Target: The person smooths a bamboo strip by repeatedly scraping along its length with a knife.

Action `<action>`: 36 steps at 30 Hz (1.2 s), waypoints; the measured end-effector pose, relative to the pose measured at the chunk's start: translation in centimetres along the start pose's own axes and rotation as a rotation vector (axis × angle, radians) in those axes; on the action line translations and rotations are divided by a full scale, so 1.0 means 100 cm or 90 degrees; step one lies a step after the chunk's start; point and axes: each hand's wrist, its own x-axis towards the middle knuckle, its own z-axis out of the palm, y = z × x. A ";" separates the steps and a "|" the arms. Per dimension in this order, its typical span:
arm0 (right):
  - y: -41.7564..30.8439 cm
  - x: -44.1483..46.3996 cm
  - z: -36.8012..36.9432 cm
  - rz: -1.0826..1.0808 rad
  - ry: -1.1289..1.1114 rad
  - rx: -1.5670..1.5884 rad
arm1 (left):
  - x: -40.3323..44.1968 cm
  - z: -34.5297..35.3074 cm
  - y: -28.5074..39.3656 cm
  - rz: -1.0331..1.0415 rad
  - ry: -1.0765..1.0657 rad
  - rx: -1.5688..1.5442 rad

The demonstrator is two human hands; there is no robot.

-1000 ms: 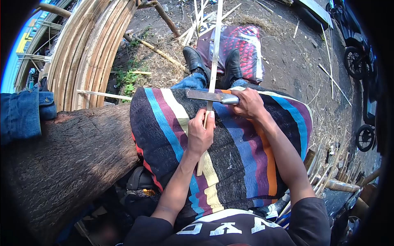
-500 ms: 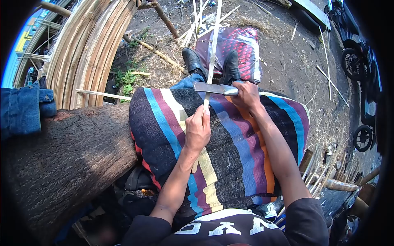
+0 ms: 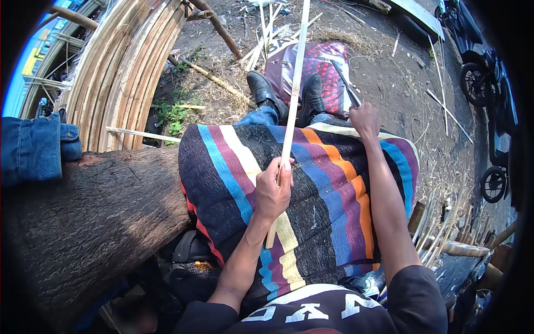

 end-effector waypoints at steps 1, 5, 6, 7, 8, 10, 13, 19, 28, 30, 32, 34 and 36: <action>0.005 0.002 0.000 0.022 -0.009 0.018 | 0.003 -0.002 0.002 -0.001 0.000 -0.001; -0.006 -0.013 0.000 -0.125 0.031 0.116 | 0.019 -0.002 0.003 -0.049 -0.017 -0.128; -0.013 -0.022 -0.005 -0.220 0.036 0.159 | 0.019 -0.002 0.009 -0.082 -0.030 -0.182; -0.024 -0.035 -0.006 -0.312 0.040 0.207 | 0.019 -0.004 0.014 -0.116 -0.046 -0.232; -0.028 -0.041 -0.001 -0.383 0.004 0.226 | 0.018 -0.005 0.012 -0.116 -0.047 -0.228; -0.043 -0.063 -0.001 -0.431 -0.106 0.269 | 0.014 -0.008 0.007 -0.163 -0.053 -0.382; -0.044 -0.071 0.014 -0.577 -0.094 0.156 | 0.013 -0.011 0.008 -0.206 -0.087 -0.409; -0.040 -0.069 0.011 -0.615 -0.088 0.115 | 0.007 -0.013 0.010 -0.212 -0.137 -0.338; -0.023 -0.013 0.019 -0.144 -0.018 0.081 | 0.000 -0.002 0.011 -0.259 -0.162 -0.424; -0.019 -0.020 0.019 -0.179 0.000 0.148 | 0.011 -0.003 0.009 -0.251 -0.148 -0.419; -0.015 -0.029 0.021 -0.319 0.043 0.220 | 0.020 -0.006 0.008 -0.248 -0.128 -0.454; -0.030 -0.049 0.003 -0.384 -0.035 0.195 | 0.023 -0.008 0.008 -0.253 -0.113 -0.544; -0.038 -0.060 0.001 -0.495 -0.123 0.120 | 0.022 -0.010 0.008 -0.260 -0.107 -0.585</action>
